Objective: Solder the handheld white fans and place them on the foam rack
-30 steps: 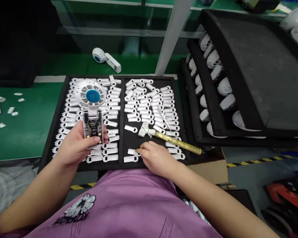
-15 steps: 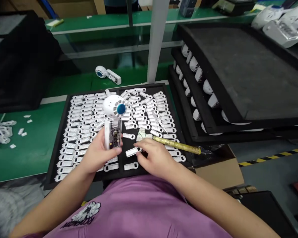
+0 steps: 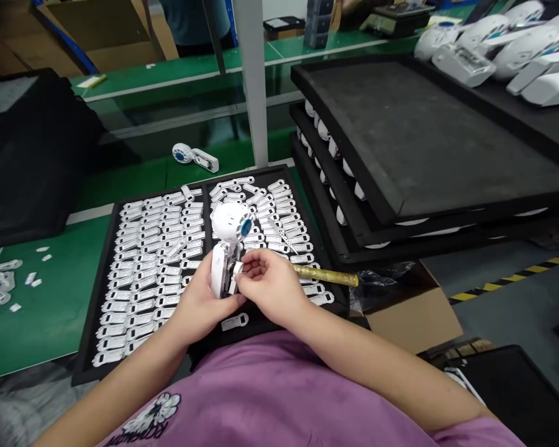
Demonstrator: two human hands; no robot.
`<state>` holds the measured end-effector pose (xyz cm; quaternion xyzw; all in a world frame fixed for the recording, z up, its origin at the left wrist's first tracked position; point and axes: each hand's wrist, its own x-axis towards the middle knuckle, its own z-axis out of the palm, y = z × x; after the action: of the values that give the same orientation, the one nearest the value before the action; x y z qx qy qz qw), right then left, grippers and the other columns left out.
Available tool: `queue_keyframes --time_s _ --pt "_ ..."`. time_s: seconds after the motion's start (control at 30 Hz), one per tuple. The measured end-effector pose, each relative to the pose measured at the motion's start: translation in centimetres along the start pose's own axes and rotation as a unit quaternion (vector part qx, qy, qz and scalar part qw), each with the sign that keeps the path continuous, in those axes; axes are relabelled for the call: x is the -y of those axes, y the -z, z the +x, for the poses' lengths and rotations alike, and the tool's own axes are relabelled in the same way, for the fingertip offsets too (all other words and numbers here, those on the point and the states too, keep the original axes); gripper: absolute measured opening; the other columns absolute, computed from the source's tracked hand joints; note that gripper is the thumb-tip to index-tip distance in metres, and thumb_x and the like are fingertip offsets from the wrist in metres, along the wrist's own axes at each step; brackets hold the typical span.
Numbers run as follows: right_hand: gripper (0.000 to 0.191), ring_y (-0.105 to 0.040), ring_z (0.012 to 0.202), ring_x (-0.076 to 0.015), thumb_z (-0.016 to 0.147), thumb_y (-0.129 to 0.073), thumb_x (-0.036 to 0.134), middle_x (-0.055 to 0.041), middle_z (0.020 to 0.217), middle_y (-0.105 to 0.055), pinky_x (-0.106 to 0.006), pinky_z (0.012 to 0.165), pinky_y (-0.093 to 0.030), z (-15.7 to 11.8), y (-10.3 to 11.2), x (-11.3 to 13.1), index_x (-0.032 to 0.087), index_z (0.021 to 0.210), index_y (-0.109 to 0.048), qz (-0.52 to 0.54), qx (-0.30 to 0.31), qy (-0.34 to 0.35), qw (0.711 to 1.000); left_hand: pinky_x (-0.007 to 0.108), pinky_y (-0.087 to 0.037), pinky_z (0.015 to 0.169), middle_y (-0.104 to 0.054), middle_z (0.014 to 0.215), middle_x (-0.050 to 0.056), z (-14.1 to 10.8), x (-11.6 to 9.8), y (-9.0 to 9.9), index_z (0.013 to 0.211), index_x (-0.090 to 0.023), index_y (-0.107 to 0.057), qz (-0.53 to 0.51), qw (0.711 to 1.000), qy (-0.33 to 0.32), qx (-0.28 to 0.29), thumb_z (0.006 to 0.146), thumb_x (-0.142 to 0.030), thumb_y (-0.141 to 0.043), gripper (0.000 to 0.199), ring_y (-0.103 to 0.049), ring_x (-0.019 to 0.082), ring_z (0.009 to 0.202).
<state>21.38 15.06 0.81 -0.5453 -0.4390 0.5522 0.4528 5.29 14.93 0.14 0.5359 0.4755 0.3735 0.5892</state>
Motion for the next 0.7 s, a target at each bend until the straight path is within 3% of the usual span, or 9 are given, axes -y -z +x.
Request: queue_keyframes --time_s 0.13,0.3,0.4,0.43,0.5,0.57,0.63,0.7 --pt "0.029 -0.066 0.071 -0.0159 0.063 -0.075 0.024 -0.0035 0.082 -0.07 -0.029 0.065 -0.058 -0.2 -0.2 -0.1 0.018 0.089 -0.065 0.009 -0.006 -0.009 1.0 0.042 -0.045 0.106 -0.059 0.135 0.01 -0.1 0.3 -0.3 0.148 -0.027 -0.04 0.025 0.999 0.002 -0.023 0.066 -0.015 -0.084 0.094 -0.059 0.03 0.121" --pt "0.027 -0.069 0.072 -0.0179 0.069 -0.075 0.028 -0.0053 0.087 -0.072 -0.03 0.062 -0.059 -0.2 -0.5 -0.9 0.017 0.093 -0.066 -0.007 -0.004 -0.009 1.0 0.043 -0.036 0.113 -0.054 0.142 0.008 0.0 0.9 -0.5 0.15 -0.029 -0.036 0.089 0.996 -0.007 -0.023 0.071 -0.012 -0.078 0.091 -0.051 0.029 0.131" --pt "0.029 -0.07 0.086 -0.02 0.081 -0.07 0.031 -0.0094 0.107 -0.07 -0.035 0.076 -0.061 0.1 0.8 -1.6 0.018 0.108 -0.068 -0.111 0.016 0.109 0.988 0.041 -0.041 0.108 -0.058 0.134 0.009 0.2 1.2 0.1 0.143 -0.024 -0.042 0.038 0.999 -0.007 -0.021 0.073 -0.013 -0.075 0.078 -0.056 0.026 0.122" --pt "0.033 -0.068 0.095 -0.0229 0.085 -0.068 0.031 -0.0111 0.113 -0.069 -0.04 0.084 -0.059 0.3 1.6 -1.8 0.018 0.115 -0.067 -0.201 0.019 0.171 0.964 0.038 -0.047 0.1 -0.062 0.124 0.008 0.3 1.2 0.4 0.137 -0.022 -0.046 -0.006 1.0 0.003 -0.016 0.073 -0.014 -0.076 0.072 -0.061 0.024 0.112" --pt "0.042 -0.062 0.108 -0.0312 0.086 -0.068 0.031 -0.0149 0.117 -0.066 -0.05 0.095 -0.052 0.8 3.6 -2.3 0.015 0.125 -0.063 -0.416 0.018 0.253 0.873 0.032 -0.054 0.077 -0.064 0.105 0.004 0.4 1.0 1.2 0.123 -0.02 -0.051 -0.11 0.993 0.035 0.001 0.07 -0.016 -0.078 0.059 -0.064 0.019 0.087" --pt "0.041 -0.059 0.106 -0.0364 0.086 -0.071 0.033 -0.0165 0.107 -0.067 -0.054 0.092 -0.05 1.6 5.6 -3.1 0.011 0.12 -0.064 -0.576 0.021 0.253 0.777 0.028 -0.051 0.063 -0.064 0.096 0.002 0.4 0.7 2.0 0.11 -0.019 -0.053 -0.194 0.979 0.059 0.01 0.066 -0.015 -0.079 0.051 -0.061 0.015 0.073" --pt "0.028 -0.061 0.097 -0.0343 0.089 -0.068 0.033 -0.0144 0.098 -0.067 -0.048 0.084 -0.051 2.4 6.8 -4.0 0.011 0.107 -0.066 -0.645 0.045 0.238 0.725 0.028 -0.051 0.06 -0.064 0.095 0.003 0.4 0.4 2.7 0.103 -0.018 -0.053 -0.246 0.967 0.065 0.006 0.064 -0.013 -0.077 0.046 -0.06 0.015 0.071" --pt "0.019 -0.061 0.092 -0.0307 0.094 -0.06 0.03 -0.0123 0.092 -0.067 -0.043 0.081 -0.049 2.9 7.3 -4.4 0.013 0.1 -0.066 -0.661 0.063 0.263 0.7 0.028 -0.051 0.06 -0.064 0.094 0.003 0.3 0.0 3.2 0.1 -0.017 -0.054 -0.279 0.959 0.06 0.001 0.064 -0.011 -0.074 0.042 -0.061 0.015 0.072"
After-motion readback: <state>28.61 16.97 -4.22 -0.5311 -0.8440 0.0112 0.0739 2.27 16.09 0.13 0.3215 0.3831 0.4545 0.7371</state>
